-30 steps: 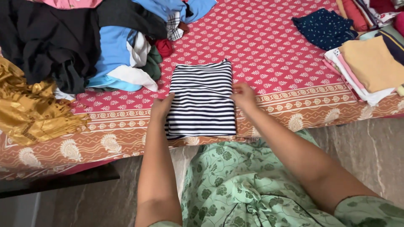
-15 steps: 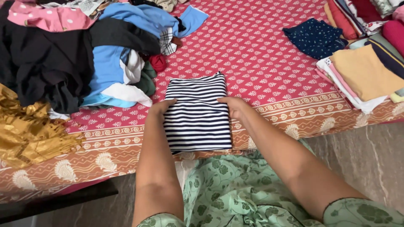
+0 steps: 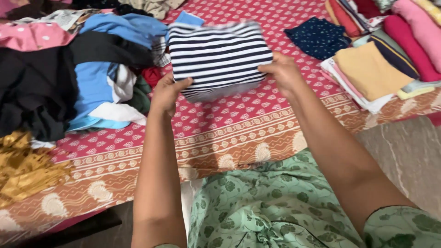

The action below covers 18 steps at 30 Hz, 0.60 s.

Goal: Folding various articles of clothing on a bed and stacking them.

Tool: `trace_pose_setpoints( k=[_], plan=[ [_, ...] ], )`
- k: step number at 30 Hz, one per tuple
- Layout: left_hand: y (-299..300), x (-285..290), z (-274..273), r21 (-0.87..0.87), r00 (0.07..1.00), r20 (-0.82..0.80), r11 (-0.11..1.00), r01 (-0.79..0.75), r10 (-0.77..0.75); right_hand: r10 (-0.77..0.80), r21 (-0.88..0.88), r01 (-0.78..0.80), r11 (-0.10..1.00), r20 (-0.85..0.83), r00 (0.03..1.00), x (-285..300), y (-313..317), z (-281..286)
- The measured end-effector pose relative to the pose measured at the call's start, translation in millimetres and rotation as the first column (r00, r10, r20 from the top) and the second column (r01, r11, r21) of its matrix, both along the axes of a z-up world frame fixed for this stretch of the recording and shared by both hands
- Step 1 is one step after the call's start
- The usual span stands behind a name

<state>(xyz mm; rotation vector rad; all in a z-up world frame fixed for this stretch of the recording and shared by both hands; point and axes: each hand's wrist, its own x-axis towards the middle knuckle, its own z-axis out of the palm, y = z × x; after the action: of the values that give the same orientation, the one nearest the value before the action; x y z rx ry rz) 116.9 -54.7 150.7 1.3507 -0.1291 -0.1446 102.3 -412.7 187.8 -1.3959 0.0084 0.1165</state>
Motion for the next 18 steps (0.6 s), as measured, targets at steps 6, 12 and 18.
trace_pose_setpoints(
  k=[6,12,18],
  plan=[
    [-58.5,-103.3,-34.1,0.258,1.0,0.005,0.966,0.004,-0.005,0.004,-0.326,-0.016,0.945,-0.038,0.999,-85.0,-54.6,-26.3],
    [-76.3,-195.8,-107.1,0.451,0.973,0.232,0.886,-0.106,-0.002,0.076,-0.626,-0.257,0.737,-0.301,0.951,-156.2,-80.3,-114.1],
    [-78.6,-183.9,-81.2,0.469,0.999,0.017,0.882,0.035,-0.048,0.093,-0.425,-0.192,0.885,-0.243,0.966,-149.9,-74.7,-125.3]
  ],
)
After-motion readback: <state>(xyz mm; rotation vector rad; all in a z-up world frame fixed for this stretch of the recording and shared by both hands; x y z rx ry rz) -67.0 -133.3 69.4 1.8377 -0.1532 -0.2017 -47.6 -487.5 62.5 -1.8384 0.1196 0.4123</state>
